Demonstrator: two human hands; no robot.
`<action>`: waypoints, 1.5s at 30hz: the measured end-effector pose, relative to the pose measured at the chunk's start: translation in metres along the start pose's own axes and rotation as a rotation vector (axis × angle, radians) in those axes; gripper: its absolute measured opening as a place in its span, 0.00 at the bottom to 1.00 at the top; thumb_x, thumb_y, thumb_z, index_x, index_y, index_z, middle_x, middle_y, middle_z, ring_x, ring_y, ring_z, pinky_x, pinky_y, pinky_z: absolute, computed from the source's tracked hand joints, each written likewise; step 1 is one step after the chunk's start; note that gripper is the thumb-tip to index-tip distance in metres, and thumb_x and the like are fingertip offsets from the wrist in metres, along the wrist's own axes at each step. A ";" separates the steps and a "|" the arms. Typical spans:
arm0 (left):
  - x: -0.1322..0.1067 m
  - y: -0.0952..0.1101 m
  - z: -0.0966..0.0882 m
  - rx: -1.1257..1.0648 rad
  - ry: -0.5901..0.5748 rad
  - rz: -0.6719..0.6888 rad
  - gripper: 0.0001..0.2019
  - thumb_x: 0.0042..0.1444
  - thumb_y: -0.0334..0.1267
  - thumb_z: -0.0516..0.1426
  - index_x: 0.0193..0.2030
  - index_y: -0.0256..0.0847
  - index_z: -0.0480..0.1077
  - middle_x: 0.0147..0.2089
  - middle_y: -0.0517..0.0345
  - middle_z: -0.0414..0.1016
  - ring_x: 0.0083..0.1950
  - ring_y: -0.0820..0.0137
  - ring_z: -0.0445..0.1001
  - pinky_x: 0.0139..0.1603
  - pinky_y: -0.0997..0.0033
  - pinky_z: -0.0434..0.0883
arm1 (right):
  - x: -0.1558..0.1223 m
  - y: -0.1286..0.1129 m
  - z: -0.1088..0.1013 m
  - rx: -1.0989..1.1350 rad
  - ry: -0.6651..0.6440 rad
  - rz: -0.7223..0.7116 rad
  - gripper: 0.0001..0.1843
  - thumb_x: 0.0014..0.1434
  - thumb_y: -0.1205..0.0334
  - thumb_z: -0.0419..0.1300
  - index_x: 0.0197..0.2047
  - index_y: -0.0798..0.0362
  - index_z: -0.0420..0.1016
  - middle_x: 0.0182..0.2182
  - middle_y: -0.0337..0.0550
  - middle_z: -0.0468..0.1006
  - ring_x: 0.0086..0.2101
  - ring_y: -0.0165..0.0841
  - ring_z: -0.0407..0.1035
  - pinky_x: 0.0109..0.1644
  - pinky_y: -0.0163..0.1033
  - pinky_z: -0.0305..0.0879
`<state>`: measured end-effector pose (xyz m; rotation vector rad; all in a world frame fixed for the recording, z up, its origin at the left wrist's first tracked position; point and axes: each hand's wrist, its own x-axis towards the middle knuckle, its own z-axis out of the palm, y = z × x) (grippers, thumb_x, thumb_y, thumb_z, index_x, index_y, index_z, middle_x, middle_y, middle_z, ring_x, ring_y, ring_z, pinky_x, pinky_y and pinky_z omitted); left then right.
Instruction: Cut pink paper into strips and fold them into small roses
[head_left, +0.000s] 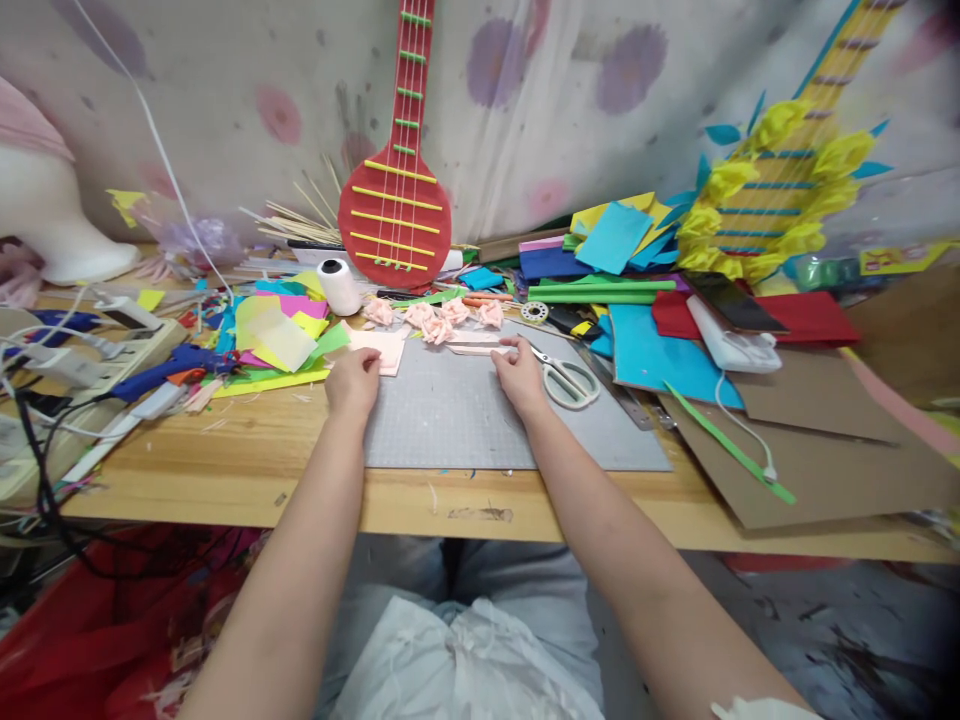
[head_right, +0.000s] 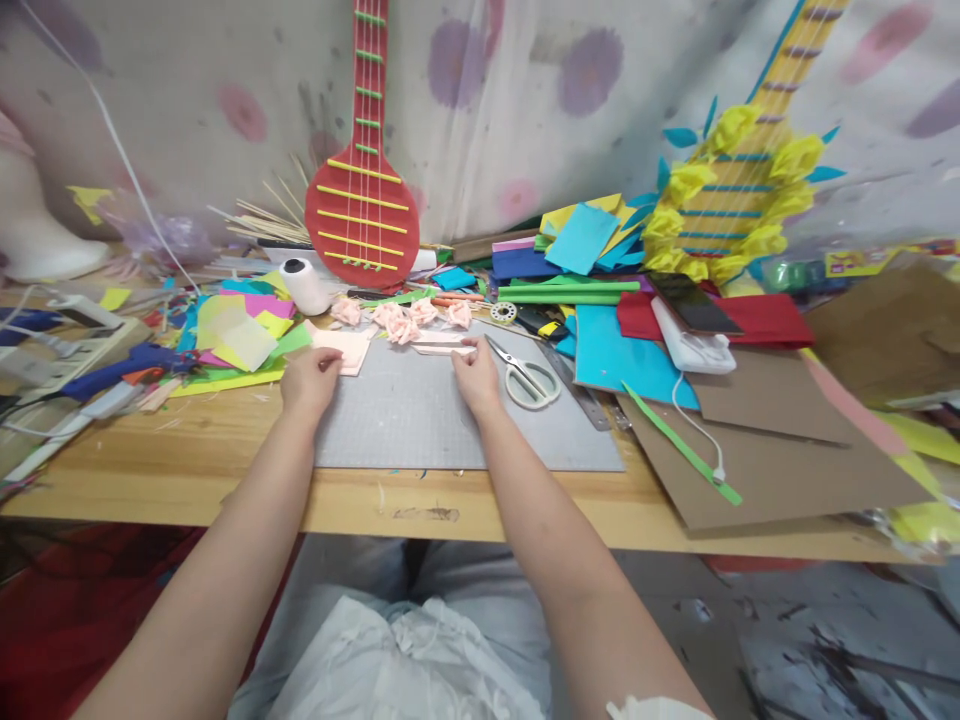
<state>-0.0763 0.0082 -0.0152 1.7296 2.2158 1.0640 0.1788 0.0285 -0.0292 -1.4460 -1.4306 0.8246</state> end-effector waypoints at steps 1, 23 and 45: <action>0.000 -0.001 0.001 -0.012 -0.002 0.014 0.09 0.47 0.39 0.56 0.35 0.44 0.74 0.35 0.52 0.76 0.37 0.60 0.73 0.38 0.60 0.67 | 0.000 -0.001 0.000 0.005 0.028 0.020 0.15 0.51 0.55 0.52 0.42 0.50 0.61 0.16 0.27 0.60 0.19 0.29 0.58 0.25 0.33 0.52; 0.006 0.005 0.003 0.154 -0.056 0.054 0.10 0.50 0.36 0.53 0.38 0.42 0.72 0.37 0.54 0.76 0.41 0.64 0.71 0.41 0.66 0.65 | 0.000 0.000 0.005 -0.029 0.049 0.004 0.12 0.50 0.57 0.53 0.40 0.49 0.63 0.16 0.28 0.62 0.19 0.29 0.58 0.26 0.34 0.51; 0.007 0.008 -0.006 0.258 -0.218 0.358 0.14 0.49 0.30 0.50 0.42 0.41 0.70 0.45 0.53 0.74 0.47 0.64 0.70 0.44 0.67 0.66 | 0.002 -0.001 0.012 -0.053 -0.004 -0.017 0.10 0.50 0.57 0.52 0.36 0.49 0.65 0.16 0.30 0.61 0.21 0.30 0.59 0.27 0.34 0.52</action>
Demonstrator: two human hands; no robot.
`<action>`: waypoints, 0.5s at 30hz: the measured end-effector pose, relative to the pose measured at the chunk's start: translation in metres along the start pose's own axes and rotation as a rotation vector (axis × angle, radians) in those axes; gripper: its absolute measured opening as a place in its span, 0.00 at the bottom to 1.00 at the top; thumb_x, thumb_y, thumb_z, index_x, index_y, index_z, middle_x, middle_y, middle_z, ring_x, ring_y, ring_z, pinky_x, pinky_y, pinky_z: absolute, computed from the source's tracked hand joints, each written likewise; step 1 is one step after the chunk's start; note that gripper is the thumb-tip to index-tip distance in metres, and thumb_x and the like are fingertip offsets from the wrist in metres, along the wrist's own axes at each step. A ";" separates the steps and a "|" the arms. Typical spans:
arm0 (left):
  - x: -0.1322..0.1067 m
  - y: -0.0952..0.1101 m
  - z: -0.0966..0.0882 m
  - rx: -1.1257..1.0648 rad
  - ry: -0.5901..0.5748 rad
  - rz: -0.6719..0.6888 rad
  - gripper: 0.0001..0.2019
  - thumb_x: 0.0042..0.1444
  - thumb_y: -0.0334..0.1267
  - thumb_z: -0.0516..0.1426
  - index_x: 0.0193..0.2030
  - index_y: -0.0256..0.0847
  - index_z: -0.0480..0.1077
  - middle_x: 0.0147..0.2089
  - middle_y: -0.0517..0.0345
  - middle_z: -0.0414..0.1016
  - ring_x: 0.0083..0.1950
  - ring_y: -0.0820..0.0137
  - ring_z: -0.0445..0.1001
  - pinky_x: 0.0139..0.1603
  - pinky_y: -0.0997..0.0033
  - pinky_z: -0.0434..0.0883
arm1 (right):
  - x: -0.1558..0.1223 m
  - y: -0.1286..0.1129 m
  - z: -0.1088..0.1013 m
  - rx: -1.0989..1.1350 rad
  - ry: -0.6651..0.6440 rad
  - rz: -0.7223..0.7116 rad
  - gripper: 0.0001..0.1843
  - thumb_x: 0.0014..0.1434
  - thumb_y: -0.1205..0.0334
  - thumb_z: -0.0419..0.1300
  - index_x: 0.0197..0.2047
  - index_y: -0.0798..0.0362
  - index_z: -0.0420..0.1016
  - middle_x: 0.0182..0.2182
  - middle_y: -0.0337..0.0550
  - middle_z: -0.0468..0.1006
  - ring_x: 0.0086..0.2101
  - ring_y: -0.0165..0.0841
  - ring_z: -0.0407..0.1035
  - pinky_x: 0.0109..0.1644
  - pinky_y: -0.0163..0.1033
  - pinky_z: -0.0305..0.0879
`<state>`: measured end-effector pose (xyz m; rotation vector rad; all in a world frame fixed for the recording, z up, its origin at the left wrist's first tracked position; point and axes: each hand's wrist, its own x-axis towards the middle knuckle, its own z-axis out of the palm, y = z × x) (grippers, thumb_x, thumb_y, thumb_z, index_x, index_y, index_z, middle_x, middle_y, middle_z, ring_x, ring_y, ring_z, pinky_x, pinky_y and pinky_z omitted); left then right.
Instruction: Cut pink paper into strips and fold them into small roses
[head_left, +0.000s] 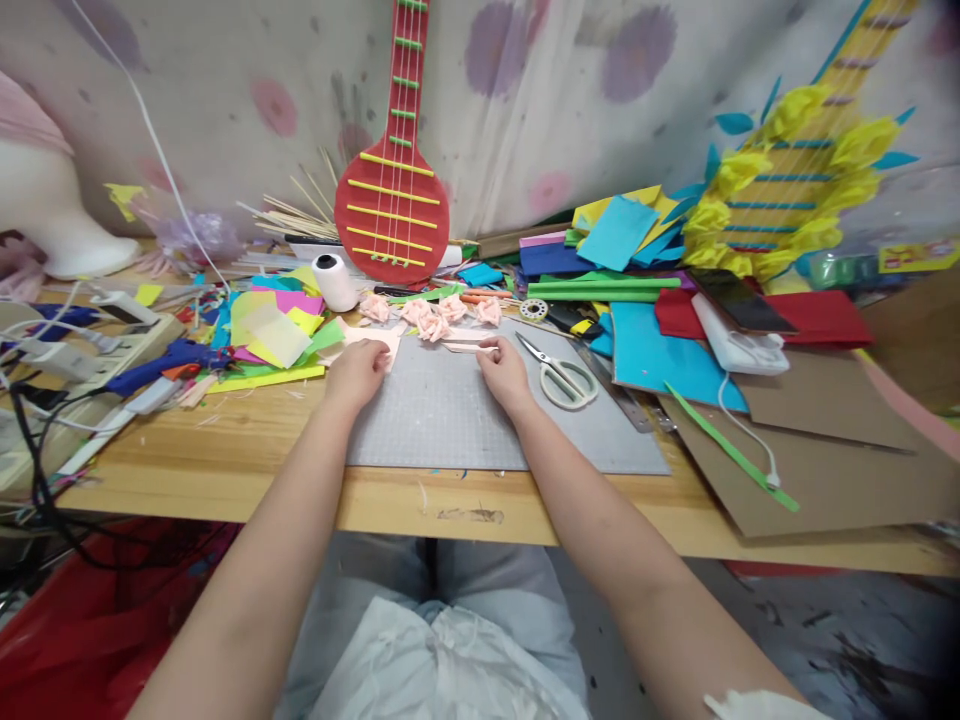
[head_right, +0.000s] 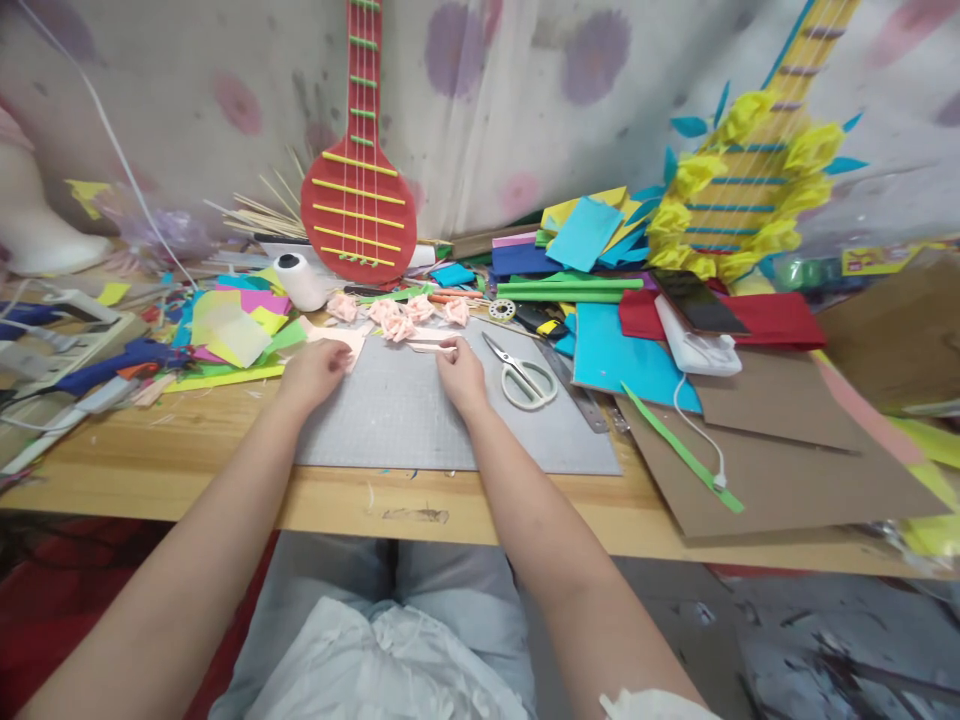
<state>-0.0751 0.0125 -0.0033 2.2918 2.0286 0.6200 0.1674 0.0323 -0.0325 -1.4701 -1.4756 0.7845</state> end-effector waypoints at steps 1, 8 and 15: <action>0.002 -0.002 -0.002 0.021 -0.011 0.007 0.13 0.51 0.32 0.49 0.41 0.41 0.71 0.45 0.52 0.74 0.46 0.64 0.71 0.43 0.67 0.66 | 0.000 0.000 0.000 0.002 0.002 0.003 0.10 0.50 0.57 0.52 0.36 0.49 0.65 0.16 0.30 0.61 0.21 0.30 0.59 0.27 0.34 0.52; 0.010 -0.011 -0.021 -0.089 -0.094 -0.097 0.14 0.51 0.38 0.54 0.45 0.44 0.69 0.40 0.57 0.77 0.41 0.68 0.74 0.40 0.71 0.66 | -0.004 -0.006 0.000 0.017 -0.008 0.008 0.10 0.50 0.57 0.52 0.36 0.50 0.65 0.16 0.30 0.60 0.22 0.29 0.59 0.28 0.33 0.51; 0.013 -0.005 -0.022 -0.236 -0.072 -0.257 0.15 0.43 0.36 0.59 0.41 0.45 0.70 0.33 0.61 0.78 0.36 0.70 0.75 0.34 0.73 0.66 | -0.006 -0.006 -0.001 0.012 0.005 0.003 0.09 0.50 0.58 0.52 0.35 0.50 0.66 0.16 0.30 0.59 0.22 0.29 0.59 0.28 0.34 0.52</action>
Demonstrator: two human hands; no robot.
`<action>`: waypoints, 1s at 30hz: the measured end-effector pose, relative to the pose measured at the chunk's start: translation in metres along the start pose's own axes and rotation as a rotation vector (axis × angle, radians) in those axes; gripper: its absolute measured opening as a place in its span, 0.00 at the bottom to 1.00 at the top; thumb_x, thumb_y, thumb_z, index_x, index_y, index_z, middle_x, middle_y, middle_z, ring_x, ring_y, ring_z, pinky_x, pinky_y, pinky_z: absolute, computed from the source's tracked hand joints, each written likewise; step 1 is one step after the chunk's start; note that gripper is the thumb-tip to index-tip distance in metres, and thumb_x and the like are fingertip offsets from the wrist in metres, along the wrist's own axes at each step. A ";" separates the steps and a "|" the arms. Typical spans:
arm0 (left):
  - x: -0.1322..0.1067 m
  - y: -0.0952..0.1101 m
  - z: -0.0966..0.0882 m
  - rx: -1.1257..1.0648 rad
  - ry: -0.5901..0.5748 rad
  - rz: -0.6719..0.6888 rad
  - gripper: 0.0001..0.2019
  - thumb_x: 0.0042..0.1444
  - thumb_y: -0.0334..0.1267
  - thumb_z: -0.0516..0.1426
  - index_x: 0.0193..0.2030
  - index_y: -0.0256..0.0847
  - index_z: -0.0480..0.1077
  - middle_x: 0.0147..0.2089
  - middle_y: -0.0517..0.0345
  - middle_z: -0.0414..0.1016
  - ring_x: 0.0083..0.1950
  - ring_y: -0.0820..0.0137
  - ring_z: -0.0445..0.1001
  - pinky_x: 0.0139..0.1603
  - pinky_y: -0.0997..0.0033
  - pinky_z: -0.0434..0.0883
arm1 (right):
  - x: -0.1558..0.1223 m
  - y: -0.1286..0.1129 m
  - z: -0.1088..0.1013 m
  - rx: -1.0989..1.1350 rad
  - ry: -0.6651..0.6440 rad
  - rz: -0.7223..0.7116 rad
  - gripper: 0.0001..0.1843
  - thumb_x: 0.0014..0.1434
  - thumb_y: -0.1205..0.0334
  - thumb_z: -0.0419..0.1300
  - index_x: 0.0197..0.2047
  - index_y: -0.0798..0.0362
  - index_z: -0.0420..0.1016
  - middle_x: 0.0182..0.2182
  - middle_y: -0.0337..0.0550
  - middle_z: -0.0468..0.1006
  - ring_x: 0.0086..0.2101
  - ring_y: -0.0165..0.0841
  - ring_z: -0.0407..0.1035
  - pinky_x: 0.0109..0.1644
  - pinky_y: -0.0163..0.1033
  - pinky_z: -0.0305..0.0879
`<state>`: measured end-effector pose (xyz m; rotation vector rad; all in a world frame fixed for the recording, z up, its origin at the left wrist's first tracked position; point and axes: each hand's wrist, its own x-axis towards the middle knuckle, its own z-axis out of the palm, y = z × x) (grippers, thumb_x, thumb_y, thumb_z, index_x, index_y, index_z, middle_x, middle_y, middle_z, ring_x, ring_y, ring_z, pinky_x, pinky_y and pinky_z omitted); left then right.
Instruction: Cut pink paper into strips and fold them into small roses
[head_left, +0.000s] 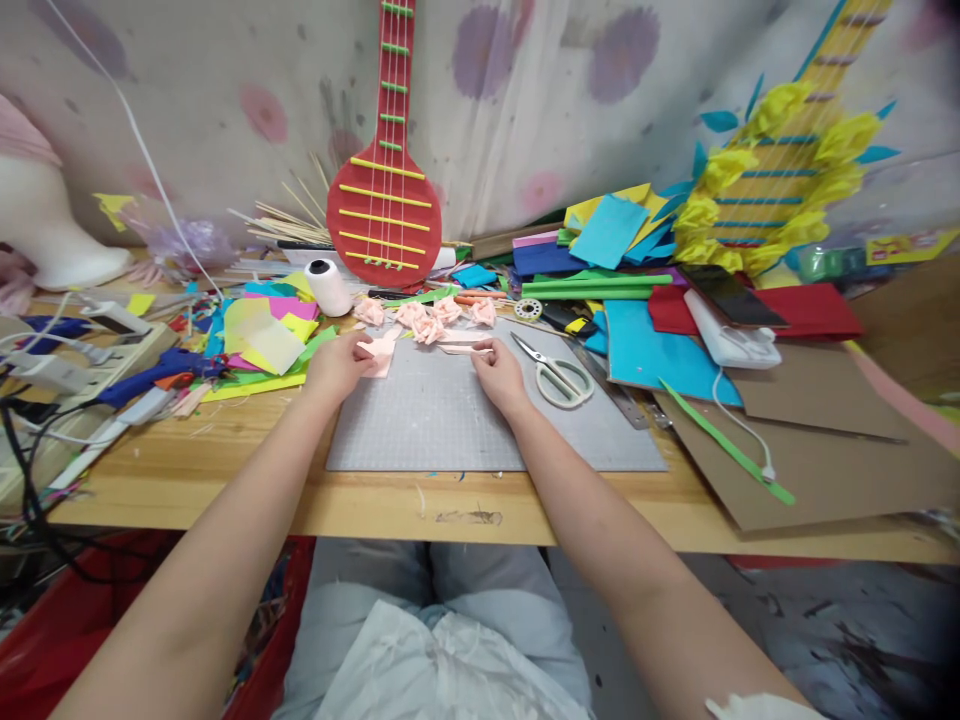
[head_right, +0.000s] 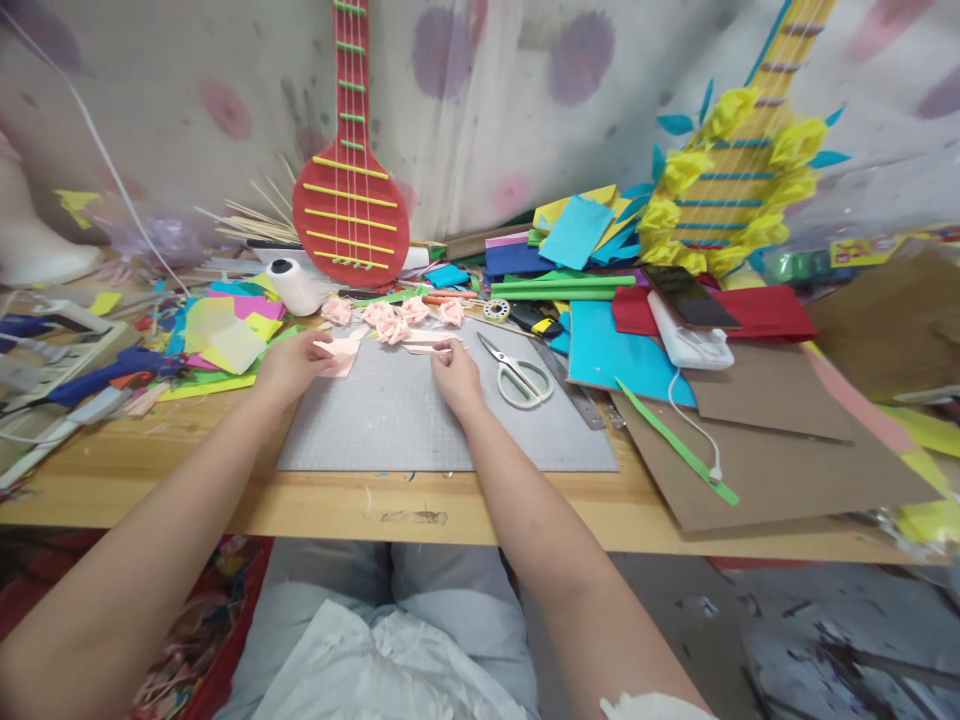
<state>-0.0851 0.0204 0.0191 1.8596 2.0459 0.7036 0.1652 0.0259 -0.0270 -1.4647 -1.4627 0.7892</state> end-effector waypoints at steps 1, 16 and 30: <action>0.001 0.000 0.001 -0.020 0.008 -0.011 0.16 0.42 0.36 0.60 0.41 0.45 0.69 0.32 0.62 0.77 0.35 0.70 0.75 0.34 0.73 0.66 | 0.000 0.000 0.000 0.003 -0.001 0.000 0.09 0.50 0.58 0.52 0.35 0.49 0.66 0.16 0.30 0.59 0.22 0.29 0.59 0.28 0.34 0.52; 0.002 0.005 0.010 -0.182 -0.042 -0.006 0.26 0.36 0.33 0.62 0.47 0.44 0.65 0.40 0.61 0.73 0.31 0.75 0.73 0.29 0.76 0.66 | -0.002 -0.003 -0.003 0.005 0.002 0.012 0.07 0.50 0.59 0.52 0.34 0.50 0.66 0.16 0.30 0.59 0.22 0.29 0.58 0.27 0.33 0.50; 0.001 0.003 0.016 -0.149 0.051 -0.003 0.26 0.35 0.39 0.64 0.45 0.43 0.68 0.38 0.59 0.73 0.29 0.74 0.68 0.32 0.72 0.66 | 0.000 -0.001 -0.002 -0.024 -0.018 0.009 0.08 0.50 0.59 0.52 0.33 0.50 0.67 0.17 0.31 0.62 0.23 0.29 0.60 0.27 0.33 0.51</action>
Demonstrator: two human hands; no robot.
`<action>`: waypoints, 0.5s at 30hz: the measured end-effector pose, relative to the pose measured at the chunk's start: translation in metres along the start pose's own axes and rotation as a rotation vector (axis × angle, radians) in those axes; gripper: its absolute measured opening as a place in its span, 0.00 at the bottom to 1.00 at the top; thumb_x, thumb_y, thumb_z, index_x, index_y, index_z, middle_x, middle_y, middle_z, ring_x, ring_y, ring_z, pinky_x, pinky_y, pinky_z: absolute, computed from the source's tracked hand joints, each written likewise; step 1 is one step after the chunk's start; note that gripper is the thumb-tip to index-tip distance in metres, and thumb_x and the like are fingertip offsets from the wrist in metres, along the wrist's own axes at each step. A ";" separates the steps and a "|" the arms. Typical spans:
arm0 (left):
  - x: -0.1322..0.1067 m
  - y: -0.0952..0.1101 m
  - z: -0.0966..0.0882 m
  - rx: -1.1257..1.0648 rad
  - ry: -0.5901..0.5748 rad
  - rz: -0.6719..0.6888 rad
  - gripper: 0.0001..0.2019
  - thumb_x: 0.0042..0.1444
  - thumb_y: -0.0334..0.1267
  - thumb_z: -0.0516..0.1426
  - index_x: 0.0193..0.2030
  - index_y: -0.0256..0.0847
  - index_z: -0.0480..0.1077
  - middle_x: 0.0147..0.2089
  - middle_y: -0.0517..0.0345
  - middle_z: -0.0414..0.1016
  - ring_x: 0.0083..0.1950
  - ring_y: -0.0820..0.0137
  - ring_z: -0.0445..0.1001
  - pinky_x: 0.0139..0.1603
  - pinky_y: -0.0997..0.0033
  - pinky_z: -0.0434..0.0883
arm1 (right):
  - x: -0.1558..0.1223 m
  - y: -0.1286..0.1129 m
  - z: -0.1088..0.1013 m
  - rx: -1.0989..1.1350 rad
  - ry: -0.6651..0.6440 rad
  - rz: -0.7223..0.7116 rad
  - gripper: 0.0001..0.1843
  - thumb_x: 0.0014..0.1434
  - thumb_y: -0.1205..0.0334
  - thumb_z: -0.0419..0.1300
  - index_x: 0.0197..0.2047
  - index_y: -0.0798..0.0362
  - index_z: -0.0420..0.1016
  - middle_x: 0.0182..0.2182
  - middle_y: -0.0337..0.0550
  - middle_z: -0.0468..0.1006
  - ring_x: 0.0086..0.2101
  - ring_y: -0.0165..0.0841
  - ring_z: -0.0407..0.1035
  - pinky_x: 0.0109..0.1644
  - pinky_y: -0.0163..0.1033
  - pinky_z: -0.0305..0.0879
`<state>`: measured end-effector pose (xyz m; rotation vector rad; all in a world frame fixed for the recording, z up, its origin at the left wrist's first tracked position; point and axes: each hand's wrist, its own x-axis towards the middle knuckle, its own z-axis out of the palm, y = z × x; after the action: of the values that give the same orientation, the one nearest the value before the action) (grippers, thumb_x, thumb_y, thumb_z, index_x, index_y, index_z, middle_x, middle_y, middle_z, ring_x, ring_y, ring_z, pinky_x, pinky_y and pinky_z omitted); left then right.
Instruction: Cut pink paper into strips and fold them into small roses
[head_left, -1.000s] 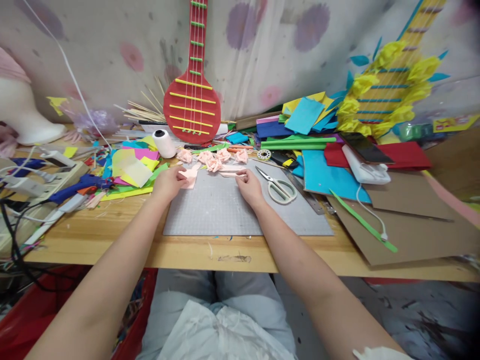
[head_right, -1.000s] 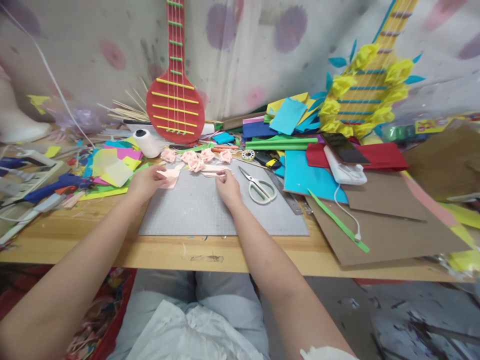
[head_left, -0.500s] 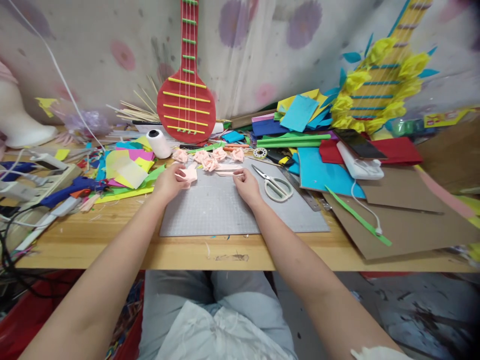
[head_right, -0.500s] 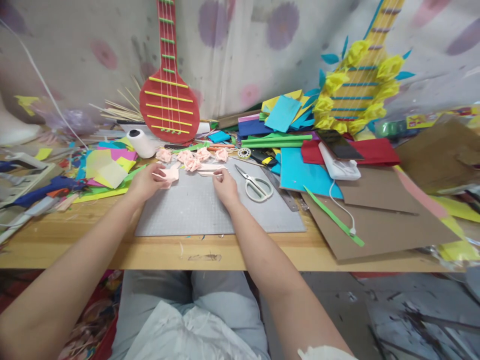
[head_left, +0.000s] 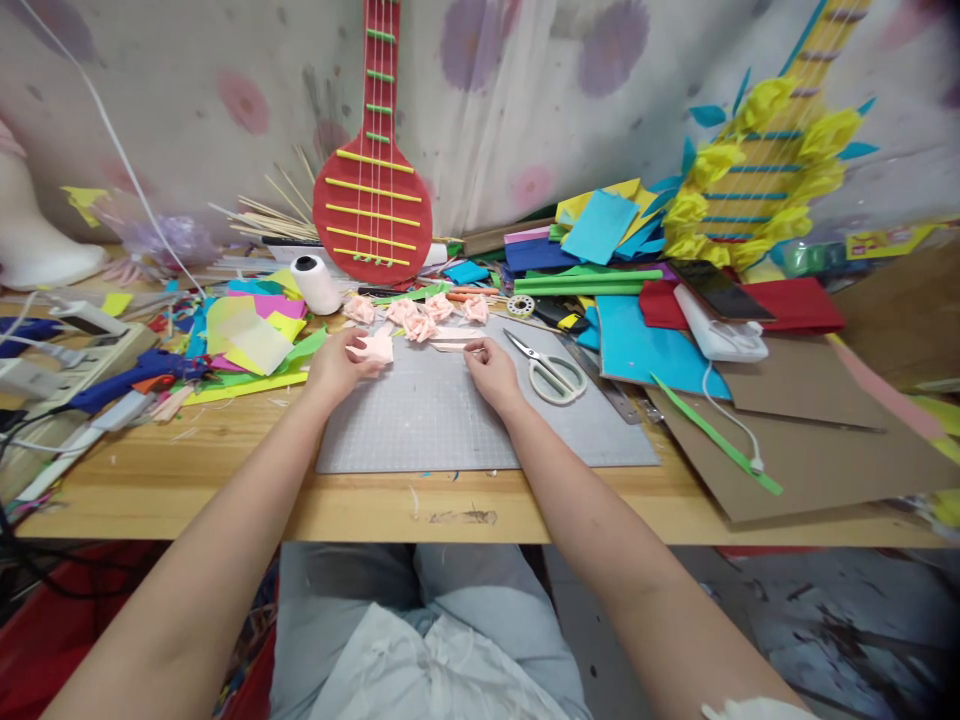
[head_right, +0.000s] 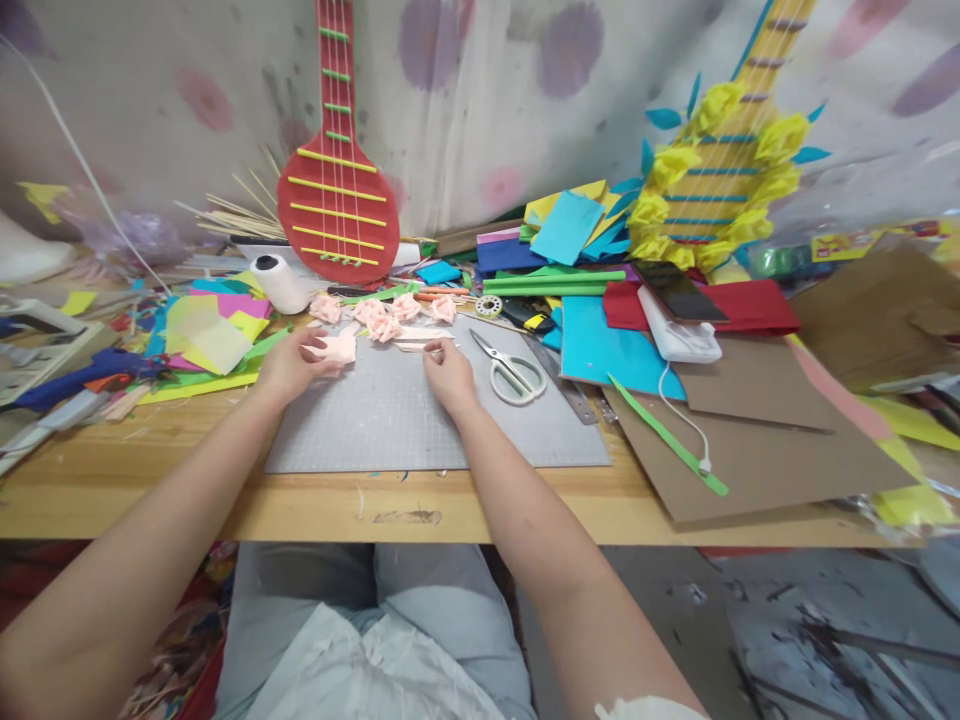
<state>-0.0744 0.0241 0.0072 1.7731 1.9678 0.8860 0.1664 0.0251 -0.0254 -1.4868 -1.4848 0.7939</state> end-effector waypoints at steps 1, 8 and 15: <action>0.001 -0.002 0.000 -0.029 0.003 -0.005 0.22 0.37 0.41 0.63 0.43 0.42 0.70 0.36 0.60 0.73 0.29 0.74 0.68 0.31 0.72 0.65 | 0.000 0.000 0.000 -0.001 -0.001 0.001 0.08 0.50 0.59 0.52 0.33 0.50 0.67 0.17 0.31 0.62 0.23 0.29 0.60 0.27 0.33 0.51; 0.000 -0.003 -0.003 -0.169 0.268 0.021 0.21 0.47 0.43 0.58 0.49 0.40 0.66 0.31 0.61 0.69 0.31 0.73 0.68 0.34 0.72 0.65 | -0.002 -0.001 0.000 -0.008 0.006 -0.004 0.08 0.51 0.59 0.51 0.34 0.50 0.67 0.17 0.31 0.61 0.23 0.29 0.60 0.28 0.33 0.52; -0.035 0.049 0.030 0.125 0.152 0.434 0.22 0.53 0.43 0.55 0.54 0.41 0.60 0.35 0.57 0.71 0.41 0.66 0.70 0.46 0.66 0.64 | -0.009 -0.016 -0.011 -0.079 -0.048 -0.287 0.30 0.46 0.65 0.57 0.54 0.49 0.60 0.44 0.43 0.66 0.27 0.26 0.61 0.34 0.36 0.61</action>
<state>-0.0122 -0.0023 0.0116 2.3221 1.7861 1.0757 0.1689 0.0132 -0.0079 -1.2797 -1.7347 0.6076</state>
